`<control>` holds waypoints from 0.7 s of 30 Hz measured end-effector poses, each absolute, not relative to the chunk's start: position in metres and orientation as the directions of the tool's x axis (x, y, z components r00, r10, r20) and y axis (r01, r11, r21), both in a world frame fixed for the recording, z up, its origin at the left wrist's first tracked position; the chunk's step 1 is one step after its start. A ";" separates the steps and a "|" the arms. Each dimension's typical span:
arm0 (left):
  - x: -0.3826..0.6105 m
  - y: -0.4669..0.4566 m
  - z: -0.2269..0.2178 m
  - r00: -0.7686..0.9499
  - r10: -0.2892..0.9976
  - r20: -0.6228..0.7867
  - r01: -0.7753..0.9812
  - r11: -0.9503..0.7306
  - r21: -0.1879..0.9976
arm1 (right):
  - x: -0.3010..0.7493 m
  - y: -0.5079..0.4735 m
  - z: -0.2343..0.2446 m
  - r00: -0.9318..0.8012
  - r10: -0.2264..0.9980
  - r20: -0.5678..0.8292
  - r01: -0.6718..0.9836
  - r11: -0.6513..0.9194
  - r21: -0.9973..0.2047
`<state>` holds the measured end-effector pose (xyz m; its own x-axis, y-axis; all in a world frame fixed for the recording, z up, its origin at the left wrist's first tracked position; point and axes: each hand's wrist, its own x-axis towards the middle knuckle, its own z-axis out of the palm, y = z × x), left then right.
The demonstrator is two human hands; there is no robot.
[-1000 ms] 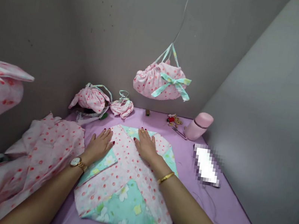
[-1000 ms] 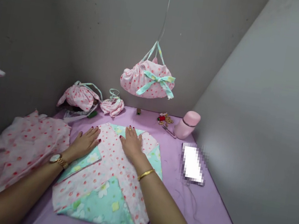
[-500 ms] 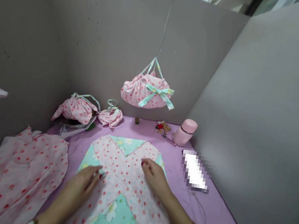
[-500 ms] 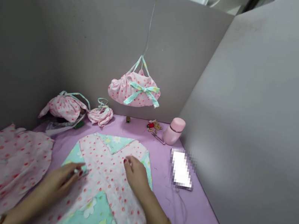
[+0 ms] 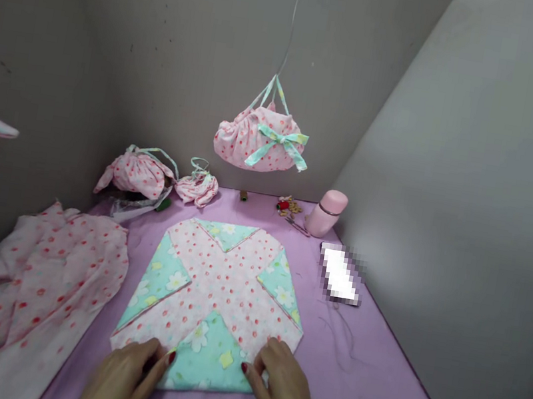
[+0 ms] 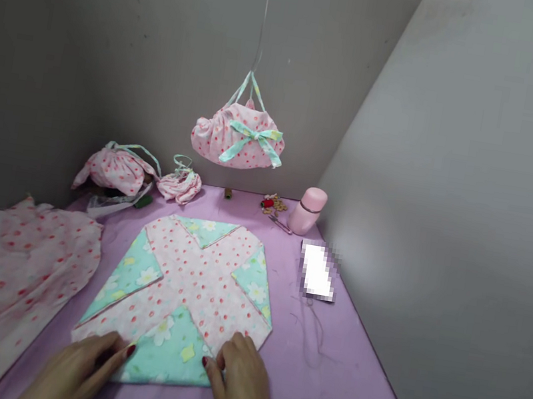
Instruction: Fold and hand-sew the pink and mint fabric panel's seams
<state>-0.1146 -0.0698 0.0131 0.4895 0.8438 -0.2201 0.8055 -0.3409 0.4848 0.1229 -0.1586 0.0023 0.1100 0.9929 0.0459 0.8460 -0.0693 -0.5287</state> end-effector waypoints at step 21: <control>-0.103 -0.082 -0.020 0.866 0.341 0.365 0.403 -0.909 -0.106 | 0.107 -0.156 -0.013 -0.371 0.905 0.210 0.868 0.418 -0.268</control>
